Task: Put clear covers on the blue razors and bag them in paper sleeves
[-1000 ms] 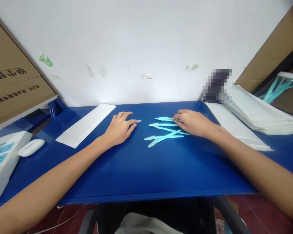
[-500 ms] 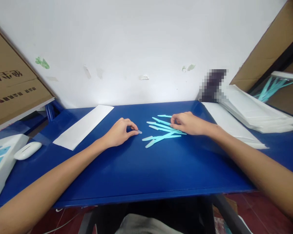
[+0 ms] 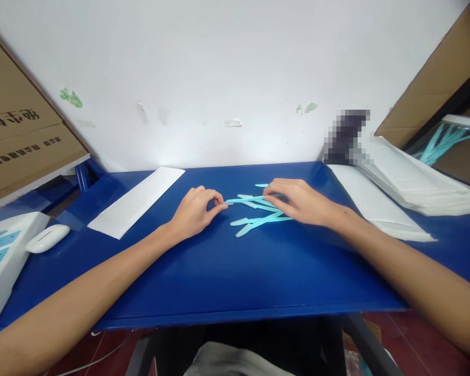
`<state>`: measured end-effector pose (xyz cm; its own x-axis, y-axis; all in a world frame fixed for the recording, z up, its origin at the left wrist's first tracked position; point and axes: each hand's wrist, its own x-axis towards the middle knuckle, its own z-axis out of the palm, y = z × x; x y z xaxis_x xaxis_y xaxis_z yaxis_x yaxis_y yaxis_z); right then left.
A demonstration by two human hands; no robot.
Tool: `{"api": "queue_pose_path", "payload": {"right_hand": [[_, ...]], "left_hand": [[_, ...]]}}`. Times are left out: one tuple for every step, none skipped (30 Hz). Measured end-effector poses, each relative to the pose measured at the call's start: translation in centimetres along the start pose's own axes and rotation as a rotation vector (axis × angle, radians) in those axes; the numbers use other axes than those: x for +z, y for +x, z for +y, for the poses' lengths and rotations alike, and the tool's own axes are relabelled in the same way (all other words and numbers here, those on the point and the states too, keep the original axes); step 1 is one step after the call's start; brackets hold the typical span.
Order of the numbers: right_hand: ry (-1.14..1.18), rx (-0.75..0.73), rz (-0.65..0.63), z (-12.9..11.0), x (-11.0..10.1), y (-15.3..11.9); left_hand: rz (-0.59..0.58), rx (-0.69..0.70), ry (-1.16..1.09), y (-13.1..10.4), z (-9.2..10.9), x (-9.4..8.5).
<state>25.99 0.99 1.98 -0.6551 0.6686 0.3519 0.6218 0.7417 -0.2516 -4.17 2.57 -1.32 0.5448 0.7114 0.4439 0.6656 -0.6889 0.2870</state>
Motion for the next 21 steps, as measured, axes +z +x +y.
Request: {"api": "queue_pose_path", "payload": {"right_hand": [[-0.008, -0.003, 0.003, 0.0, 0.0, 0.0], [-0.014, -0.002, 0.005, 0.0, 0.0, 0.0], [-0.014, 0.0, 0.009, 0.1, 0.0, 0.0], [-0.012, 0.005, 0.016, 0.1, 0.0, -0.1], [-0.008, 0.011, 0.026, 0.1, 0.0, -0.1], [-0.005, 0.016, 0.04, 0.1, 0.0, -0.1], [-0.004, 0.019, 0.053, 0.1, 0.0, -0.1], [-0.007, 0.02, 0.062, 0.2, -0.1, -0.1], [-0.013, 0.02, 0.064, 0.2, -0.1, -0.1], [-0.023, 0.019, 0.06, 0.3, -0.2, -0.1], [-0.034, 0.018, 0.051, 0.3, -0.2, -0.1], [-0.046, 0.016, 0.041, 0.3, -0.2, 0.0], [-0.057, 0.012, 0.033, 0.2, -0.2, 0.0], [-0.061, 0.005, 0.029, 0.0, -0.1, 0.0], [-0.06, -0.002, 0.029, -0.2, 0.0, 0.1], [-0.053, -0.01, 0.036, -0.5, 0.2, 0.1], [-0.044, -0.017, 0.045, -0.8, 0.4, 0.1], [-0.036, -0.023, 0.049, -1.2, 0.7, 0.1], [-0.035, -0.028, 0.048, -1.5, 0.9, 0.2], [-0.043, -0.034, 0.043, -1.8, 1.1, 0.2], [-0.064, -0.035, 0.034, -1.9, 1.1, 0.2]], "left_hand": [[0.025, 0.008, 0.002, 0.0, 0.0, 0.0], [0.048, 0.015, 0.003, 0.0, 0.0, 0.0], [0.067, 0.022, 0.007, 0.0, 0.0, 0.0], [0.079, 0.028, 0.011, -0.1, 0.0, 0.0], [0.087, 0.035, 0.016, -0.1, -0.1, 0.0], [0.092, 0.041, 0.019, -0.1, -0.2, 0.0], [0.096, 0.047, 0.019, -0.1, -0.3, 0.0], [0.099, 0.052, 0.018, -0.2, -0.4, 0.1], [0.103, 0.057, 0.015, -0.2, -0.4, 0.1], [0.11, 0.061, 0.014, -0.2, -0.5, 0.1], [0.117, 0.064, 0.014, -0.2, -0.5, 0.1], [0.123, 0.066, 0.015, -0.2, -0.4, 0.2], [0.127, 0.071, 0.016, -0.2, -0.3, 0.2], [0.132, 0.077, 0.016, -0.2, -0.2, 0.3], [0.137, 0.084, 0.016, -0.2, 0.1, 0.4], [0.144, 0.091, 0.015, -0.2, 0.3, 0.5], [0.149, 0.096, 0.014, -0.2, 0.6, 0.6], [0.149, 0.101, 0.014, -0.2, 0.8, 0.6], [0.142, 0.107, 0.018, -0.2, 1.0, 0.6], [0.126, 0.111, 0.029, -0.1, 1.2, 0.6], [0.102, 0.112, 0.048, -0.1, 1.2, 0.4]]}}
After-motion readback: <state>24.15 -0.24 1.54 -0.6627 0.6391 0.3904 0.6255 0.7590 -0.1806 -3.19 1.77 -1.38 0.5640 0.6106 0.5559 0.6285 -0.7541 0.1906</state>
